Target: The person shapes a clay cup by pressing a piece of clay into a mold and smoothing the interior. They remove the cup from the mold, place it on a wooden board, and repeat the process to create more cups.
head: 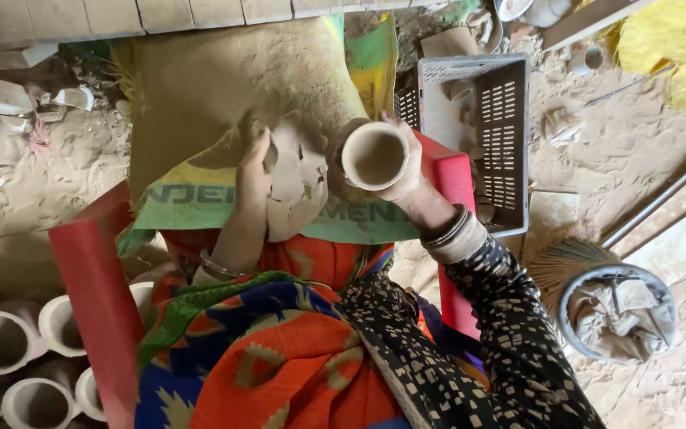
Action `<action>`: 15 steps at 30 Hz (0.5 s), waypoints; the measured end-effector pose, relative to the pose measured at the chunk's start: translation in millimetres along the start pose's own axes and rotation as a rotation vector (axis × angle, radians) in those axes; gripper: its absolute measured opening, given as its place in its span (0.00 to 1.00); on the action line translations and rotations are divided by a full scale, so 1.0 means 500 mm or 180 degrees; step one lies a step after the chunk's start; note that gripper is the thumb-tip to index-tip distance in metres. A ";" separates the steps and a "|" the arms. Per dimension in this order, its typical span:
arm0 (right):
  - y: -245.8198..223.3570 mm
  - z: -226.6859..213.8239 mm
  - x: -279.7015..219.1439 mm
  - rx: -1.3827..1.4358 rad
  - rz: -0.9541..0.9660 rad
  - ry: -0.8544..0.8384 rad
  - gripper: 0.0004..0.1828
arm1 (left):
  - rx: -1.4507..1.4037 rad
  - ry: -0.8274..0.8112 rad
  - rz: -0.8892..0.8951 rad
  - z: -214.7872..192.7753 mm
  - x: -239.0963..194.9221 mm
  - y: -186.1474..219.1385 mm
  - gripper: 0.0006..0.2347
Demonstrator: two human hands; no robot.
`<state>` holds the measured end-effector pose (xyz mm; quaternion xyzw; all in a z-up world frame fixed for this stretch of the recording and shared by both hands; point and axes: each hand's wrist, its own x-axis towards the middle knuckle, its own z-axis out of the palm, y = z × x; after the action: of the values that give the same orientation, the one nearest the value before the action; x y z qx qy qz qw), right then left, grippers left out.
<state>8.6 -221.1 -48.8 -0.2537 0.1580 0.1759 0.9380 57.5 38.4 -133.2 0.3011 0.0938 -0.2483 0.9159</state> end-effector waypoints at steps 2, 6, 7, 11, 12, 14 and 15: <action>-0.012 0.013 -0.009 -0.0066 0.0144 -0.0094 0.34 | 0.0003 0.0478 0.0103 -0.023 0.008 0.008 0.14; -0.020 0.041 -0.011 -0.0084 -0.0049 -0.1154 0.37 | -0.0506 -0.0148 0.0117 0.221 -0.098 0.098 0.24; -0.024 0.050 -0.012 -0.0162 -0.0033 -0.1056 0.37 | -0.0763 -0.0598 -0.0047 0.271 -0.121 0.112 0.23; -0.033 0.069 -0.016 -0.0365 -0.0087 -0.1106 0.38 | 0.0610 -0.0923 0.0383 0.174 -0.070 0.078 0.20; -0.033 0.065 -0.013 -0.0356 -0.0094 -0.1112 0.38 | 0.0623 -0.0925 0.0381 0.131 -0.068 0.058 0.20; -0.032 0.056 -0.009 -0.0070 -0.0073 -0.1123 0.37 | 0.1354 -0.0121 0.0589 0.043 -0.065 0.016 0.14; -0.034 0.059 -0.012 -0.0064 -0.0076 -0.1126 0.37 | 0.1361 -0.0121 0.0588 0.072 -0.080 0.023 0.14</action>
<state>16.4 -220.6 -15.2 -0.2300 -0.0144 0.2082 0.9506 30.0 40.9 -85.6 0.4909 -0.0062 -0.1833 0.8517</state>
